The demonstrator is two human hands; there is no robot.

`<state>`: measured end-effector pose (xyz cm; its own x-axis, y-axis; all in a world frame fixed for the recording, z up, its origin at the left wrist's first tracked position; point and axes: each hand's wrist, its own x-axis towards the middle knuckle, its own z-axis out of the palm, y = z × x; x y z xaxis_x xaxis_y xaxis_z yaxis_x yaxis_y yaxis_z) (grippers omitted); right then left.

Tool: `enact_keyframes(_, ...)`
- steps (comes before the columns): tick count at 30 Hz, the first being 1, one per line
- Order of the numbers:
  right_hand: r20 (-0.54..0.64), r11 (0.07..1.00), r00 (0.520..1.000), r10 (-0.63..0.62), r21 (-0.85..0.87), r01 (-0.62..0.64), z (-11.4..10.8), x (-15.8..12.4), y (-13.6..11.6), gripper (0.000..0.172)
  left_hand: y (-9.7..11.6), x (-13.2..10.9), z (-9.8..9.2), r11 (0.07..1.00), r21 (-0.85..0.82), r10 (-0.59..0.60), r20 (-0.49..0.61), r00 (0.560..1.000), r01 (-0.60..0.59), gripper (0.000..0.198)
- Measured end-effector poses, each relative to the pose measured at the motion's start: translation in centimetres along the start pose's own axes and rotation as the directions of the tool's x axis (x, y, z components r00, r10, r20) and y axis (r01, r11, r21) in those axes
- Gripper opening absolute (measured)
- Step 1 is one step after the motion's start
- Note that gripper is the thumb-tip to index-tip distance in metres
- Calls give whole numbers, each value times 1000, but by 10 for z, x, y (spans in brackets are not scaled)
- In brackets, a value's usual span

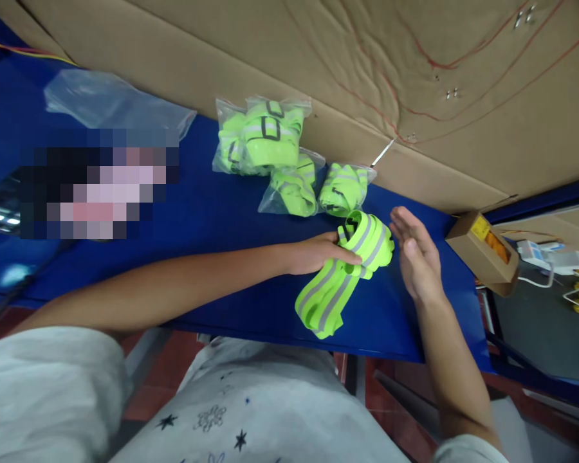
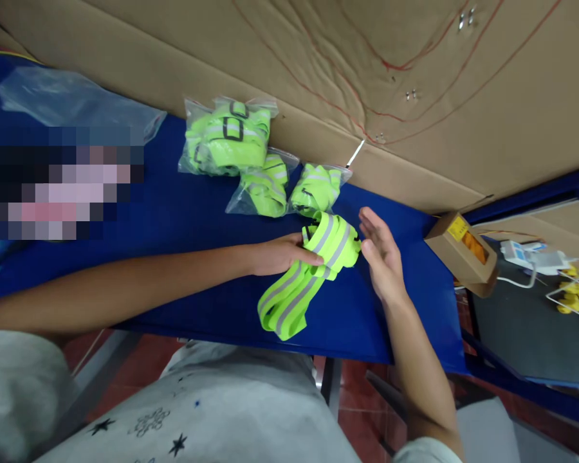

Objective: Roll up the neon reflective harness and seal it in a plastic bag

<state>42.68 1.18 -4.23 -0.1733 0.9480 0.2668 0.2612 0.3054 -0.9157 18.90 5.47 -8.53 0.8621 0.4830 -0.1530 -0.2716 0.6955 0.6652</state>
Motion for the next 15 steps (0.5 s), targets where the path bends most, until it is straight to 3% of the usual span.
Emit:
enact_keyframes(1, -15, 995, 997, 73, 71, -72, 0, 1, 4, 61, -1, -1, 1, 999, 37, -3, -2, 1000, 3, 50)
enact_keyframes(3, 118, 958, 964, 238, 134, -253, 3, 3, 8, 69, -1, -4, 4, 994, 105, -11, -1, 1000, 11, 47)
enact_keyframes(5, 189, 929, 923, 335, 99, -358, 9, 5, 7, 66, -2, -6, 7, 988, 152, -29, -14, 999, 30, 42)
enact_keyframes(7, 86, 942, 939, 333, 11, -335, 15, 4, 1, 55, -1, -8, 9, 989, 134, -55, -49, 997, 61, 43)
enact_keyframes(10, -151, 964, 980, 128, -211, -158, 19, -1, -12, 44, -3, -8, 11, 995, -23, -97, -12, 995, 96, 52)
enact_keyframes(12, -244, 912, 965, -96, -410, -13, 19, -5, -19, 39, -6, -6, 12, 987, -99, -119, 96, 988, 128, 52)
enact_keyframes(13, -242, 859, 946, -215, -507, 65, 18, -7, -21, 38, -8, -6, 12, 984, -109, -123, 142, 982, 139, 49)
enact_keyframes(15, -116, 716, 902, -416, -653, 246, 18, -10, -21, 41, -14, -4, 11, 989, -83, -103, 168, 980, 119, 40)
